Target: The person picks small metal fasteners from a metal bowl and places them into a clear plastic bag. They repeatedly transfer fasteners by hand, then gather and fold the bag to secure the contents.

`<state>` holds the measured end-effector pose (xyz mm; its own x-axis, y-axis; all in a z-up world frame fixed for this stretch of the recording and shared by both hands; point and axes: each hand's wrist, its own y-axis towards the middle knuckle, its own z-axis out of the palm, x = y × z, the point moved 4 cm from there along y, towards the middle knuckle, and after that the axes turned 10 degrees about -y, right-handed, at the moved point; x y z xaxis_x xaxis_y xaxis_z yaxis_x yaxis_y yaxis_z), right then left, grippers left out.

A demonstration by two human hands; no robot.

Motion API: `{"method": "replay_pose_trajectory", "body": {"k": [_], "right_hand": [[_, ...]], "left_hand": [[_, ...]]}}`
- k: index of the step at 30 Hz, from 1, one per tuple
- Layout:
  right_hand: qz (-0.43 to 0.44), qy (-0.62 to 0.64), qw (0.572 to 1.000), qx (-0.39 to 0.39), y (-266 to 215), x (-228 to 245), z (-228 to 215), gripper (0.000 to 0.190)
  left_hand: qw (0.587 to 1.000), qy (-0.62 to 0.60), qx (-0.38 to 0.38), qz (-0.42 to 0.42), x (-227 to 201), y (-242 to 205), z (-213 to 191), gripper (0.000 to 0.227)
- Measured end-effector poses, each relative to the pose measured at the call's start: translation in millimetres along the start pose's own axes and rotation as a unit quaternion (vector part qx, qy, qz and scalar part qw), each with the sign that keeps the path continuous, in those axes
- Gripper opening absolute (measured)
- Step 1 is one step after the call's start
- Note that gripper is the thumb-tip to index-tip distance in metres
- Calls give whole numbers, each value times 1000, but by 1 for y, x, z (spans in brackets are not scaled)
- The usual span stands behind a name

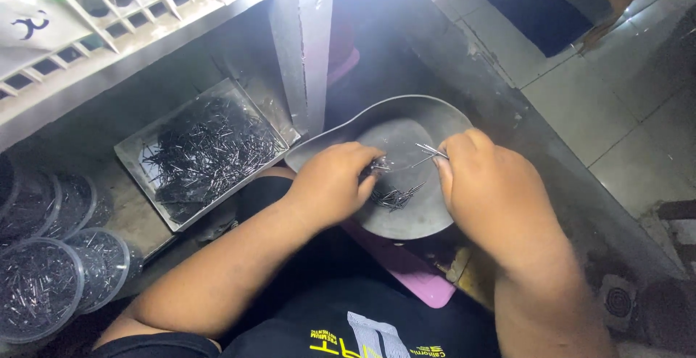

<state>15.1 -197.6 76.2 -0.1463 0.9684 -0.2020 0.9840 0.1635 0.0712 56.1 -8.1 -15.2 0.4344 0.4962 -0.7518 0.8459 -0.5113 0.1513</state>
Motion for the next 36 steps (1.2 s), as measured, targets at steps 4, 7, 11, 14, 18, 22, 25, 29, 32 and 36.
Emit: {"method": "replay_pose_trajectory", "body": {"k": [4, 7, 11, 14, 18, 22, 25, 29, 32, 36], "right_hand": [[5, 9, 1000, -19, 0, 2, 1, 19], [38, 17, 999, -8, 2, 4, 1, 18], [58, 12, 998, -27, 2, 6, 5, 17], [36, -6, 999, -27, 1, 11, 11, 17], [-32, -57, 997, -39, -1, 14, 16, 20], [-68, -53, 995, -41, 2, 11, 14, 23], [-82, -45, 996, 7, 6, 11, 6, 28], [-107, -24, 992, 59, 12, 11, -3, 29], [-111, -22, 988, 102, 16, 11, -2, 26], [-59, -9, 978, 198, 21, 13, -11, 18]], "left_hand": [[1000, -8, -5, -7, 3, 0, 0, 34], [1000, -2, -5, -7, 4, 0, 1, 34], [999, -1, 2, -39, 2, 2, 0, 32], [999, 0, 4, -50, 4, 1, 1, 33], [999, -5, -1, -38, 5, 2, 1, 33], [1000, 0, -3, -28, 2, 3, 0, 33], [999, 10, 1, -38, 4, 1, 3, 31], [1000, 27, -6, -2, 4, -2, 9, 36], [999, 35, -12, 18, 4, -5, 12, 39], [999, 40, -8, 18, 5, -5, 16, 38]]}}
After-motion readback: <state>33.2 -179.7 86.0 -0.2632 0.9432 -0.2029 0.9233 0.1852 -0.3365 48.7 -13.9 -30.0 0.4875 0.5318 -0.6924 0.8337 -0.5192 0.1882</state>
